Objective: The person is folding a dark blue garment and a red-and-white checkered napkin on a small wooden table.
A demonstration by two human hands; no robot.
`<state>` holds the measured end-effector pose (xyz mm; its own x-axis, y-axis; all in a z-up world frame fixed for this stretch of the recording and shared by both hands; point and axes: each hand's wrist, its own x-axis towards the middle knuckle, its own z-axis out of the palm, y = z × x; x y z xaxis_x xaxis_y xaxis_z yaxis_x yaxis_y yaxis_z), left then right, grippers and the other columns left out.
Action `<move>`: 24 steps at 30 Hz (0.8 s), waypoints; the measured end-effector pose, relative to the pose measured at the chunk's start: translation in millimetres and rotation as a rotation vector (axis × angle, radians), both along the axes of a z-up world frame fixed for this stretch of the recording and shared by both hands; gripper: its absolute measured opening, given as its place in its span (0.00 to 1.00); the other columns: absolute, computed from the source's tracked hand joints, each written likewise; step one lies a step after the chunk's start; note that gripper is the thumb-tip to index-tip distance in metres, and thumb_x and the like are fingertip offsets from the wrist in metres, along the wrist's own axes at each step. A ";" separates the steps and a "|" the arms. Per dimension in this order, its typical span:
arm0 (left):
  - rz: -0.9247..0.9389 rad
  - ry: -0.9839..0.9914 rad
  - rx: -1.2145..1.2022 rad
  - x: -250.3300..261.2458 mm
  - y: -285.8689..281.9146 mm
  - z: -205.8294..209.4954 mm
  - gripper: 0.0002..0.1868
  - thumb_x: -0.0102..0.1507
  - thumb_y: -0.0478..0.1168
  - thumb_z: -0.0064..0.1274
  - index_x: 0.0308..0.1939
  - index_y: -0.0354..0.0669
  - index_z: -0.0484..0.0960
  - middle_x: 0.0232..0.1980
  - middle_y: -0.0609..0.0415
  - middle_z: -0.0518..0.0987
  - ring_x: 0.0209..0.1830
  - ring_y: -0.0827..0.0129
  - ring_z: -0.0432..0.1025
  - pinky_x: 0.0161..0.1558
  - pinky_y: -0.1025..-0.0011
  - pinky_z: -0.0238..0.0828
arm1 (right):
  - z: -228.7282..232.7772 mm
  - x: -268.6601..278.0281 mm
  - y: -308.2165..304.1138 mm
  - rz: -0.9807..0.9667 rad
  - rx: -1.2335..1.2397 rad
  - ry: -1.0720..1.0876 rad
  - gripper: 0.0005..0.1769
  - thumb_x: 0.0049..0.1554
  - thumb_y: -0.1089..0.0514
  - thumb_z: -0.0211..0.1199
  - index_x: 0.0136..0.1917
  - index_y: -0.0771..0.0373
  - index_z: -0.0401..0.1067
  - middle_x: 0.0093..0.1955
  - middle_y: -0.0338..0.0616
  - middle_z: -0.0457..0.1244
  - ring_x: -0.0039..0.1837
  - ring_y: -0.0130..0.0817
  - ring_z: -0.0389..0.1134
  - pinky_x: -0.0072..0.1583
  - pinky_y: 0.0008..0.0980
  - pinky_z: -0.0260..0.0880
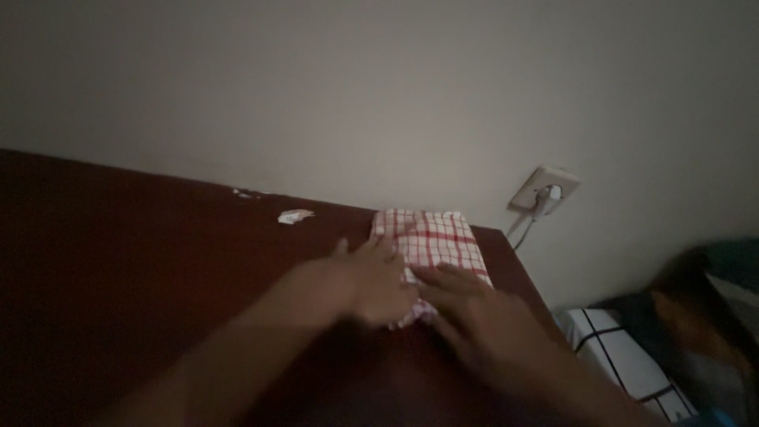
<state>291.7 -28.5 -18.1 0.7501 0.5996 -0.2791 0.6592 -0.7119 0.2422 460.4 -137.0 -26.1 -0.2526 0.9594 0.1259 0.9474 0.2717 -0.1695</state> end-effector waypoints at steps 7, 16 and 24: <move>0.045 0.030 0.110 16.7 46.7 -16.3 0.41 0.67 0.59 0.42 0.80 0.51 0.47 0.85 0.53 0.39 0.85 0.56 0.34 0.77 0.35 0.34 | -7.8 17.5 51.4 0.146 0.238 -0.026 0.22 0.62 0.50 0.58 0.68 0.56 0.72 0.74 0.48 0.60 0.68 0.51 0.63 0.68 0.45 0.64; 0.070 -0.087 0.348 12.6 39.5 -21.0 0.26 0.63 0.47 0.51 0.64 0.44 0.72 0.72 0.47 0.66 0.71 0.53 0.63 0.70 0.47 0.58 | 1.6 44.6 50.4 0.222 0.091 -0.085 0.38 0.59 0.37 0.62 0.76 0.53 0.62 0.78 0.55 0.53 0.74 0.57 0.53 0.72 0.53 0.51; -0.041 -0.285 0.336 10.7 -10.2 -6.0 0.14 0.60 0.42 0.54 0.48 0.42 0.82 0.49 0.39 0.81 0.50 0.48 0.77 0.53 0.52 0.76 | 4.4 76.6 29.7 0.270 0.035 0.095 0.25 0.62 0.54 0.56 0.72 0.57 0.70 0.75 0.55 0.60 0.75 0.51 0.59 0.71 0.47 0.58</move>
<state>302.4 -38.7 -24.1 0.7940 0.5897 0.1477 0.5690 -0.8064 0.1609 537.0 -107.4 -21.8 -0.4835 0.8538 0.1930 0.8203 0.5189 -0.2406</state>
